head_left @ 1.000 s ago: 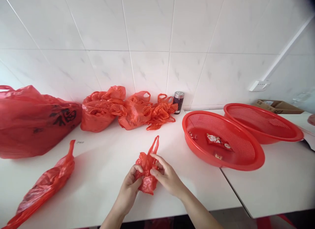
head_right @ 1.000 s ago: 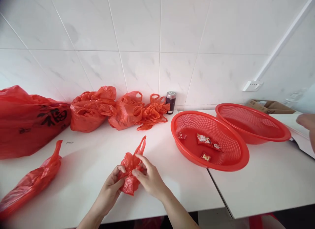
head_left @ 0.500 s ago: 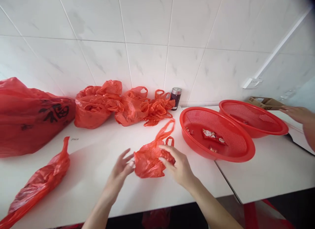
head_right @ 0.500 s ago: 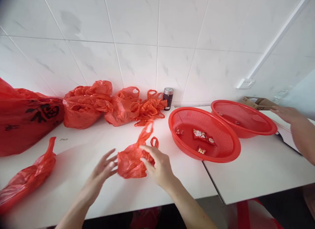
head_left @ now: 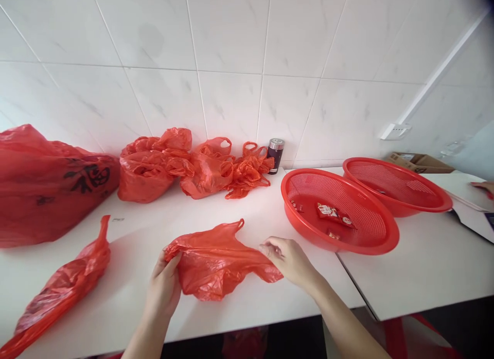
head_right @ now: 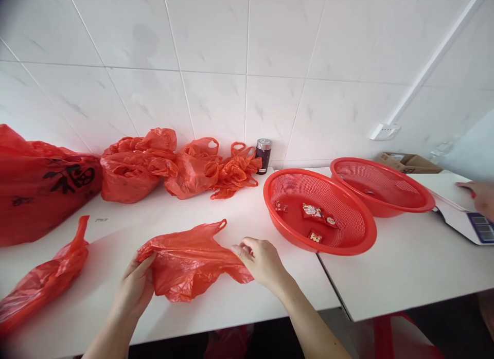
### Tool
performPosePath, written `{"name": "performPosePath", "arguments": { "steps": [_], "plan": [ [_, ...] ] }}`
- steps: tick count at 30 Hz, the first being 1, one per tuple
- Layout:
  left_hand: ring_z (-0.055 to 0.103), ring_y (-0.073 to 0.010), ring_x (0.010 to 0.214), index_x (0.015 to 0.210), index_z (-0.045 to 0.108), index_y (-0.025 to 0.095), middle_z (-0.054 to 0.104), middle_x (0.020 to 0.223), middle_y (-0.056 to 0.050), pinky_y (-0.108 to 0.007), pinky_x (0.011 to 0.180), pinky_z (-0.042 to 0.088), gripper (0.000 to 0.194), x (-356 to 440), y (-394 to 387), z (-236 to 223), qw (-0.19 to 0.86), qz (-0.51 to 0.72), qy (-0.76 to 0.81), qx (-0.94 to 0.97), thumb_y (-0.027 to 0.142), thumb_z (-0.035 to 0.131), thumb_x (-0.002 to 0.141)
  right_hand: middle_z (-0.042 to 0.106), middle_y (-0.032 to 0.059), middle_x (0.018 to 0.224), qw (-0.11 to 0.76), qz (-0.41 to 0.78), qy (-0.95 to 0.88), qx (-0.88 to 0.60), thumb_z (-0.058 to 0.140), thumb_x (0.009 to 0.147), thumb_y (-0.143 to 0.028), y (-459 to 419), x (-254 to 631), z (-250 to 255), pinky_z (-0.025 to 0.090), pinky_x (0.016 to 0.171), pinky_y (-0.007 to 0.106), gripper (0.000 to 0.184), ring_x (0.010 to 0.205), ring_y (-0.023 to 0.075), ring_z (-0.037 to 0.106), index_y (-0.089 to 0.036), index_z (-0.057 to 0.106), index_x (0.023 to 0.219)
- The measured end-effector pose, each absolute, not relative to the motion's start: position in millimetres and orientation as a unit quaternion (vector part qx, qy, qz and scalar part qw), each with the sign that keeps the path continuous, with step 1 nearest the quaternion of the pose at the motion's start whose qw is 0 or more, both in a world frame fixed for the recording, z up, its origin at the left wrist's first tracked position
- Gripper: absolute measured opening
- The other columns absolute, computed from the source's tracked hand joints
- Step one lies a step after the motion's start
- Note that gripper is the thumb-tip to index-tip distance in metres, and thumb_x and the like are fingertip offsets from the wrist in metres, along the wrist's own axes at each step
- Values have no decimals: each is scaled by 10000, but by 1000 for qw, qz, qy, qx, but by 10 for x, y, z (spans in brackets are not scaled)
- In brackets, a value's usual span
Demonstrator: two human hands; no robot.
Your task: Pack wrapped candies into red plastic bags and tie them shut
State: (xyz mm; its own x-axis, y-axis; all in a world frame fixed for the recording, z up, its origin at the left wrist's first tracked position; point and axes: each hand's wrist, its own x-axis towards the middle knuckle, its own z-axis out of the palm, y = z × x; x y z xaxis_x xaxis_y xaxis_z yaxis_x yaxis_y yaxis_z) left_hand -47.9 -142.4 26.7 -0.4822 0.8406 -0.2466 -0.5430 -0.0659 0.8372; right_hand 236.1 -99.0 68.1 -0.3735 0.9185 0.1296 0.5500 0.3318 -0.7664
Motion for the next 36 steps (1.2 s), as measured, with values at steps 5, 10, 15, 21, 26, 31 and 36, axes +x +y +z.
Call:
{"name": "performPosePath", "arguments": {
  "steps": [5,10,15,21,26,31,36],
  "plan": [
    [635,-152,740,939,621,211,663,860,7,-220,598,496,350,-291,-1491,381,522,686,472,184,312,793,652,588,-23,606,202,414,-781,-422,602,816,-532,-1073,2146,630,364,515,227,369,543,123,513,-197,612,660],
    [603,-139,729,918,604,217,635,822,19,-215,615,472,285,-197,-1565,265,492,656,515,250,378,736,724,671,35,993,324,587,-653,-354,592,849,-413,-1098,1967,651,488,791,302,239,912,201,636,-209,613,971],
    [599,-146,755,823,525,224,643,848,15,-242,682,468,320,-446,-1533,179,445,666,528,281,369,772,678,611,5,836,458,544,-594,-377,445,933,-438,-1008,2089,887,492,691,279,219,739,152,611,-225,473,893],
    [518,-235,1177,938,582,257,596,1141,-38,-363,1056,335,269,-315,-1650,901,139,683,551,459,265,733,715,639,37,902,326,180,-840,-395,444,915,-249,-1119,1920,1153,460,732,298,123,803,184,596,-235,560,954],
    [569,-297,1126,1197,617,270,613,1219,-90,-355,916,456,569,-28,-1632,1100,388,518,562,515,269,789,654,682,53,1021,233,159,-922,-265,376,928,-154,-1294,1460,873,478,840,303,298,944,211,615,-196,626,1083],
    [632,-219,791,818,674,202,669,806,-47,-275,687,483,146,-120,-1543,819,500,449,572,471,342,632,806,695,68,985,245,259,-892,-278,530,889,-252,-1426,1411,604,495,804,312,204,908,222,643,-185,645,1043],
    [521,-130,585,730,603,197,559,663,12,-228,539,442,198,-213,-1625,868,585,573,480,315,371,696,745,703,24,909,218,370,-837,-338,351,988,-374,-1407,1480,571,490,695,267,315,784,170,662,-231,630,1018]
  ]
}}
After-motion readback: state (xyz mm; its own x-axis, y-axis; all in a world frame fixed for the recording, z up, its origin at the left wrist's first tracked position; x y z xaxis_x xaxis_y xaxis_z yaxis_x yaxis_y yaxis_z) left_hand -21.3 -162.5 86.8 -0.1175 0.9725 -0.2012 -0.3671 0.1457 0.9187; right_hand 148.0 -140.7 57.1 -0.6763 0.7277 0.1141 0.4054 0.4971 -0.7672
